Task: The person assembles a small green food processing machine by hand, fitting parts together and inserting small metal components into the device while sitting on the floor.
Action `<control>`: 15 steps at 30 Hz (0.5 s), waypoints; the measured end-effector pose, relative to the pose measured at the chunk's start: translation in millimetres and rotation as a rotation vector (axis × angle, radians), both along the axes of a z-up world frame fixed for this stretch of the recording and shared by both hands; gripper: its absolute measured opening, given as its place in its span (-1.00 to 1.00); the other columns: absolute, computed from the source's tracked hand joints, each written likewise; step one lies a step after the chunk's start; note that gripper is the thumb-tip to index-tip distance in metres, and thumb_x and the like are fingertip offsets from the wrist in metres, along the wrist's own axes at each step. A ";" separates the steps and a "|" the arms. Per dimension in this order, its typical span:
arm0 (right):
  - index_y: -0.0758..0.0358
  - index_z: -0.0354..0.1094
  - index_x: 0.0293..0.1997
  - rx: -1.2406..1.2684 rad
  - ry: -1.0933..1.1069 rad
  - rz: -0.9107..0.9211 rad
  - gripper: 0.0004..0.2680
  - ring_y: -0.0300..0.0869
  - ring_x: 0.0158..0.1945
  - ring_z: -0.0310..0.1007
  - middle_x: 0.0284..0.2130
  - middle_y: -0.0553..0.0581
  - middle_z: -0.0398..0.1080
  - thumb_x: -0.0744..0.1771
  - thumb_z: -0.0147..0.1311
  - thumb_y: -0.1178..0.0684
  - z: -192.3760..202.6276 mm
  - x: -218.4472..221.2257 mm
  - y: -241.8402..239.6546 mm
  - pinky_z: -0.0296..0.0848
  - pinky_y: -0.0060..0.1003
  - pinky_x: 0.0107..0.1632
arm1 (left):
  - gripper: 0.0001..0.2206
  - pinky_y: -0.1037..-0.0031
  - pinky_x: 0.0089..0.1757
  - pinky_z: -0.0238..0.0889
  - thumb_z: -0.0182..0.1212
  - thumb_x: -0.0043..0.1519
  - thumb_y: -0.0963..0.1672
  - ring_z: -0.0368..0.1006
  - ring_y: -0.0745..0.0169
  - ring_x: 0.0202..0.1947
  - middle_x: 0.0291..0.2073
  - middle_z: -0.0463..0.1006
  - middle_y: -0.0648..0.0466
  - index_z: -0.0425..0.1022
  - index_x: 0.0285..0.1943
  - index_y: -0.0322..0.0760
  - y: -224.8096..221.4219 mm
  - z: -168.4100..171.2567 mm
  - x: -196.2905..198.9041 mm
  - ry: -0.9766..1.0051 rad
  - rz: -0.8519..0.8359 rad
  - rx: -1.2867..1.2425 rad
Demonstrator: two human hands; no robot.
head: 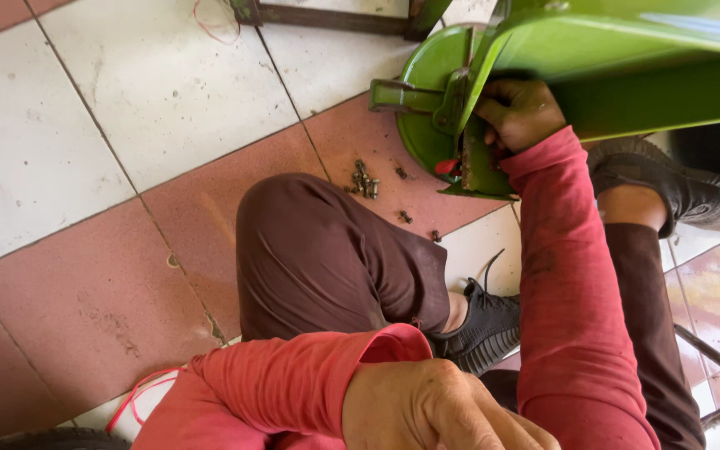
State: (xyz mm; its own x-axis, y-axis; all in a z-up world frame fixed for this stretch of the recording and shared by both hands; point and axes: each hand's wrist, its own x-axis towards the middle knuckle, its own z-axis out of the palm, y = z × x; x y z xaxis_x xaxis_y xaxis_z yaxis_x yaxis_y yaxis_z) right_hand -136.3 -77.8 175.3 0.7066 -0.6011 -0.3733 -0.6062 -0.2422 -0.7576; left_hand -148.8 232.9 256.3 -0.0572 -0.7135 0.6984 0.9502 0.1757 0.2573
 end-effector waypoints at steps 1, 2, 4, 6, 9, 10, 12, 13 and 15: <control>0.29 0.54 0.02 -0.016 -0.027 0.023 -0.82 -0.32 -0.67 0.26 -0.62 0.02 0.38 0.37 0.10 0.09 -0.3 -0.1 -0.8 0.26 -0.37 -0.62 | -0.79 0.45 -0.03 0.15 0.09 0.49 -0.07 0.25 0.23 -0.20 -0.25 0.42 0.06 0.47 -0.04 -0.32 0.0 -1.2 -0.7 -0.005 -0.005 0.008; 0.30 0.55 0.01 -0.031 -0.055 0.046 -0.83 -0.34 -0.64 0.28 -0.60 0.01 0.39 0.37 0.10 0.11 -0.6 -0.3 -1.0 0.27 -0.37 -0.60 | -0.78 0.46 -0.02 0.16 0.10 0.49 -0.06 0.26 0.22 -0.18 -0.23 0.43 0.05 0.47 -0.03 -0.35 0.2 -2.3 -1.2 -0.010 -0.009 0.015; 0.27 0.54 0.02 -0.026 -0.021 0.033 -0.83 -0.33 -0.67 0.26 -0.62 0.01 0.38 0.37 0.10 0.10 1.2 -0.3 -2.1 0.27 -0.37 -0.61 | -0.77 0.48 0.01 0.19 0.14 0.49 -0.07 0.30 0.21 -0.15 -0.19 0.47 0.03 0.48 -0.01 -0.38 0.7 -4.5 -0.3 -0.036 0.005 0.042; 0.26 0.54 0.02 -0.021 0.002 0.015 -0.82 -0.32 -0.69 0.25 -0.63 0.02 0.37 0.36 0.10 0.10 3.1 0.1 -1.4 0.26 -0.37 -0.62 | -0.81 0.50 0.00 0.25 0.21 0.49 -0.10 0.38 0.20 -0.12 -0.12 0.52 -0.02 0.51 -0.01 -0.38 2.1 -11.6 6.5 -0.093 0.066 0.095; 0.26 0.53 0.03 -0.019 0.017 -0.009 -0.81 -0.30 -0.71 0.23 -0.64 0.03 0.36 0.35 0.11 0.09 7.3 2.1 1.7 0.25 -0.36 -0.64 | -0.87 0.51 -0.04 0.39 0.26 0.44 -0.16 0.51 0.20 -0.09 -0.07 0.60 -0.07 0.59 0.01 -0.39 -15.1 -37.8 26.3 0.102 0.067 0.330; 0.26 0.52 0.03 -0.021 0.023 -0.015 -0.81 -0.30 -0.72 0.23 -0.65 0.04 0.37 0.35 0.12 0.08 8.1 2.6 2.7 0.25 -0.36 -0.64 | -0.89 0.50 -0.04 0.42 0.27 0.42 -0.19 0.53 0.21 -0.08 -0.08 0.61 -0.08 0.60 0.02 -0.40 -24.2 -47.9 31.2 0.180 0.101 0.409; 0.26 0.51 0.04 -0.005 0.023 -0.035 -0.80 -0.30 -0.72 0.23 -0.66 0.04 0.36 0.34 0.12 0.08 9.0 3.2 4.0 0.24 -0.36 -0.65 | -0.86 0.44 0.00 0.42 0.33 0.38 -0.25 0.54 0.19 -0.08 -0.06 0.59 -0.09 0.55 0.08 -0.40 -41.3 -69.2 42.3 0.221 0.230 0.477; 0.26 0.51 0.04 0.016 0.019 -0.049 -0.80 -0.31 -0.72 0.23 -0.66 0.03 0.36 0.34 0.13 0.08 8.3 3.5 4.6 0.25 -0.36 -0.65 | -0.79 0.41 0.01 0.43 0.34 0.31 -0.25 0.55 0.16 -0.05 -0.01 0.59 -0.10 0.54 0.12 -0.38 -46.6 -80.8 52.3 0.257 0.219 0.502; 0.28 0.52 0.05 0.017 -0.001 -0.038 -0.79 -0.34 -0.69 0.25 -0.63 0.01 0.38 0.34 0.13 0.08 6.0 3.1 4.2 0.26 -0.39 -0.64 | -0.81 0.40 0.02 0.43 0.30 0.35 -0.26 0.55 0.15 -0.04 0.00 0.59 -0.11 0.54 0.12 -0.40 -48.6 -98.0 59.9 0.283 0.189 0.568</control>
State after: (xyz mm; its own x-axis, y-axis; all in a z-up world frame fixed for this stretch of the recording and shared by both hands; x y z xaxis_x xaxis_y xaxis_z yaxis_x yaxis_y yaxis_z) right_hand -133.2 -73.7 181.4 0.6836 -0.6212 -0.3831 -0.6140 -0.2058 -0.7620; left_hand -88.9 184.3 158.3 0.2359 -0.9549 0.1802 0.9608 0.2570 0.1043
